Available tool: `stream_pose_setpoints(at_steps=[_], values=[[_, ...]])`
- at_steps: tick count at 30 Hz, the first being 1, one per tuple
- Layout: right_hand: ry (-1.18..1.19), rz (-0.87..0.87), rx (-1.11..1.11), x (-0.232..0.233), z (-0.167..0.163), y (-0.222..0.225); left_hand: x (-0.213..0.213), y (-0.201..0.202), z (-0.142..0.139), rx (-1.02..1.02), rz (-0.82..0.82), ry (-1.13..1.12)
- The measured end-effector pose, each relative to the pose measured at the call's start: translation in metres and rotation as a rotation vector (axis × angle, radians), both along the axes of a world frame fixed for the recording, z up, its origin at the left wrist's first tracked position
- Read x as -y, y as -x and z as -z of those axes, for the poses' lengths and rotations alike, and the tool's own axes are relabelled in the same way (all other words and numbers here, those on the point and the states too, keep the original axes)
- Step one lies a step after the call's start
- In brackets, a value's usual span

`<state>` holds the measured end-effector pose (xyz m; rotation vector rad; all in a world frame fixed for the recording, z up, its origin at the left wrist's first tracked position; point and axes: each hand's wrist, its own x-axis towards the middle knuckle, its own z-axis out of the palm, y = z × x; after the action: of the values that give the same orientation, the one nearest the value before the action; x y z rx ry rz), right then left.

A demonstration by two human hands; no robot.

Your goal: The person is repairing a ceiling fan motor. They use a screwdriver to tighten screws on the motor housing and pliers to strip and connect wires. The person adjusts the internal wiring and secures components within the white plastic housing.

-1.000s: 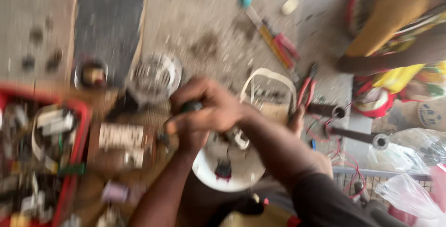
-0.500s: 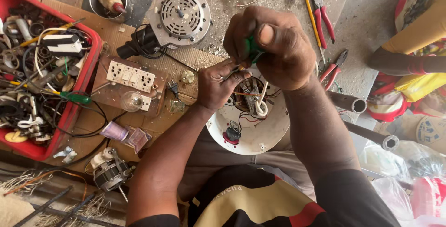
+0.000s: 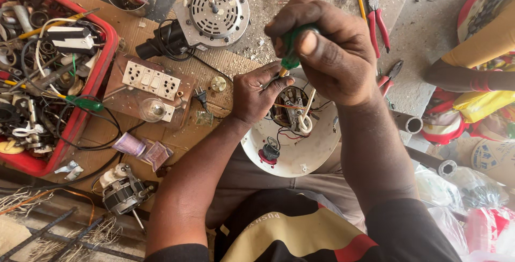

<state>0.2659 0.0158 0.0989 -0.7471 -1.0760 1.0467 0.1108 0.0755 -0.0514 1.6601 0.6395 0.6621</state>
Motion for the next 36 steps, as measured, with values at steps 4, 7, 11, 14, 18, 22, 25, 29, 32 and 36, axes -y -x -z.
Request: stream_pose_setpoints(at_steps=[4,7,11,14,18,22,25,29,32,36], values=[[-0.012,0.028,0.015,0.002,0.002,-0.001,-0.001,-0.001,0.007,0.021,-0.007,-0.056],[-0.016,0.033,0.026,0.002,0.004,-0.001,-0.001,0.0,0.008,0.01,-0.011,-0.068],[-0.031,0.033,0.032,0.001,0.005,-0.003,-0.001,-0.001,0.008,0.017,-0.013,-0.095],[-0.038,0.023,0.024,0.002,0.005,-0.004,-0.001,-0.001,0.008,0.025,-0.009,-0.09],[-0.03,0.017,0.027,0.004,0.003,-0.003,0.0,0.0,0.01,0.01,-0.016,-0.096],[-0.012,0.011,0.006,0.004,0.002,-0.003,0.001,0.0,0.008,-0.002,-0.011,-0.059],[-0.005,0.015,0.008,0.006,0.005,-0.003,0.0,0.0,0.003,0.014,-0.011,-0.09],[0.011,0.039,0.002,0.01,0.015,-0.004,0.0,0.001,-0.004,0.091,-0.012,-0.124],[-0.055,-0.043,-0.051,0.001,0.017,-0.01,0.002,0.004,-0.007,-0.012,0.001,-0.097],[-0.196,-0.432,-0.009,-0.048,0.009,-0.028,-0.001,0.003,-0.01,-0.117,-0.009,-0.167]])
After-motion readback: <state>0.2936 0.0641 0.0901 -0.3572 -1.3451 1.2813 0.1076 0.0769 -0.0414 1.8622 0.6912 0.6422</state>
